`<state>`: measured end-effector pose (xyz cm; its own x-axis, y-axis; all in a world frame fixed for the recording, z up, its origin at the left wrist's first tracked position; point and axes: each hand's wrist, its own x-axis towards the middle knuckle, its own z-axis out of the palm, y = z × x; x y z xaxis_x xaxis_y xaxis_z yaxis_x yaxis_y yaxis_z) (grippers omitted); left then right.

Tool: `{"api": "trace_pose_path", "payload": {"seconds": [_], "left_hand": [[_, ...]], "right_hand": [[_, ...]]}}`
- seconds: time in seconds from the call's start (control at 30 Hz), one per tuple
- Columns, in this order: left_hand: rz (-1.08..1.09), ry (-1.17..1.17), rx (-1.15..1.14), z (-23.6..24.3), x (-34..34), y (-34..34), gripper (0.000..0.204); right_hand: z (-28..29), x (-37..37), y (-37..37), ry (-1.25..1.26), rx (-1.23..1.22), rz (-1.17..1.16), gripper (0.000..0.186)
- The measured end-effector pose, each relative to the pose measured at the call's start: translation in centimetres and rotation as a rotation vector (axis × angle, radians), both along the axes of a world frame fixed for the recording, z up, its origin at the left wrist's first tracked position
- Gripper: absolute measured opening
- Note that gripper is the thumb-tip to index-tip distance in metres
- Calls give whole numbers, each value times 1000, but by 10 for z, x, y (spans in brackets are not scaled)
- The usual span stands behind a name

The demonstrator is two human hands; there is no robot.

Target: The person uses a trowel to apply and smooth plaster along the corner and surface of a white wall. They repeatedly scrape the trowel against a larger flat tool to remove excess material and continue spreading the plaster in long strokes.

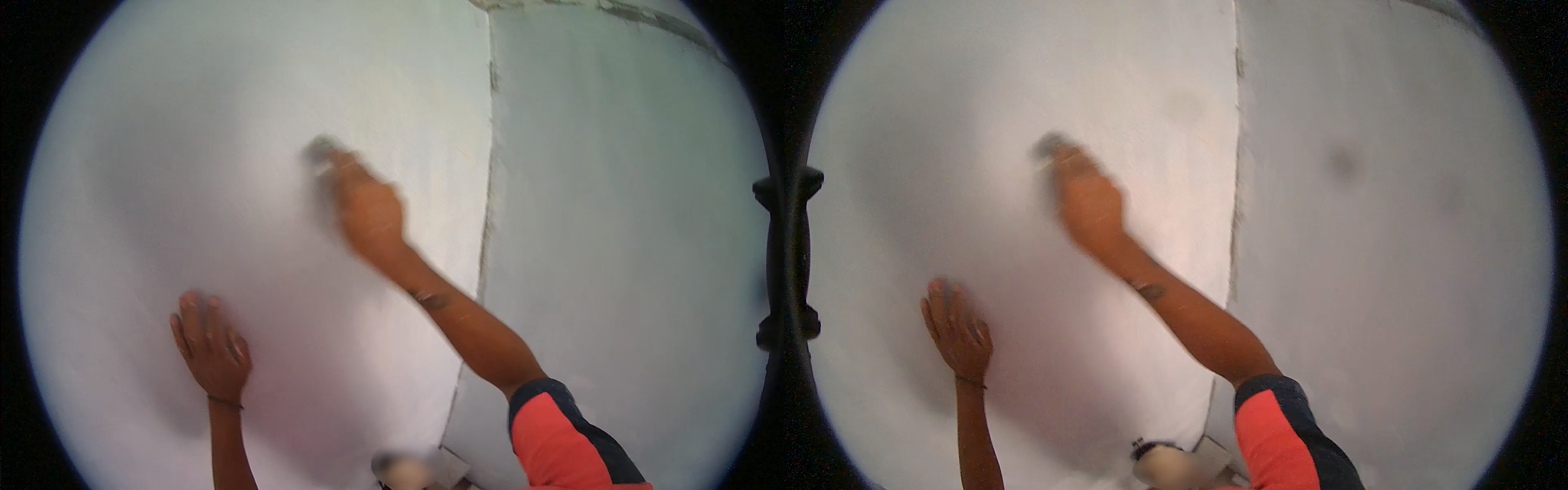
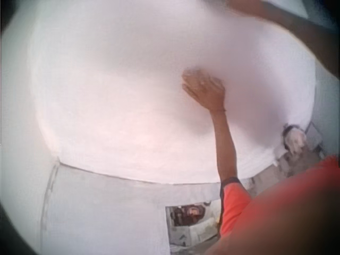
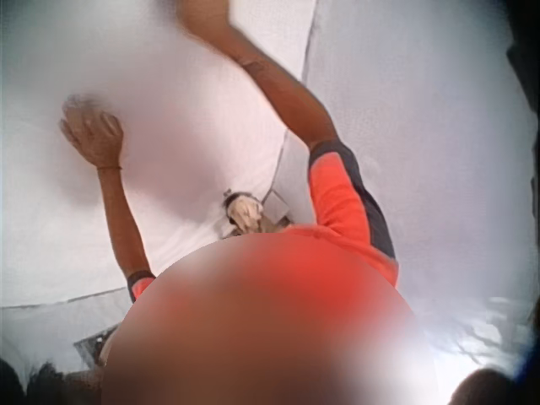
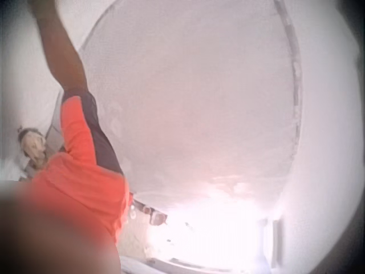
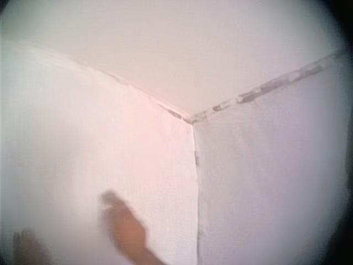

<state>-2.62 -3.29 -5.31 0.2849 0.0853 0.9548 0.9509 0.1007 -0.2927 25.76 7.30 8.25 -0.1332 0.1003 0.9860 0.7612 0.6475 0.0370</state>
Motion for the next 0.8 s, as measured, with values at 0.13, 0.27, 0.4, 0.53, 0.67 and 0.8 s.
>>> {"api": "trace_pose_path", "payload": {"seconds": [0.13, 0.27, 0.4, 0.53, 0.67, 0.8], "left_hand": [[-40, -119, 28, -11, -17, -18, 59], [155, -61, -55, -25, -38, -38, 64], [166, -87, -79, -38, -48, -38, 64], [174, -79, -59, -43, -50, -25, 64], [98, -88, -56, -40, -50, -16, 65], [131, -98, -133, -39, -46, -12, 66]], "right_hand": [[-43, -6, -54, -218, -195, 164, 33], [40, 53, -24, -169, -145, 92, 32], [143, 35, 13, -122, 372, -112, 40], [91, -23, -12, -160, 94, -59, 45], [60, 11, -26, -377, -214, -92, 37], [171, 84, 37, 291, -68, -200, 30]]}}
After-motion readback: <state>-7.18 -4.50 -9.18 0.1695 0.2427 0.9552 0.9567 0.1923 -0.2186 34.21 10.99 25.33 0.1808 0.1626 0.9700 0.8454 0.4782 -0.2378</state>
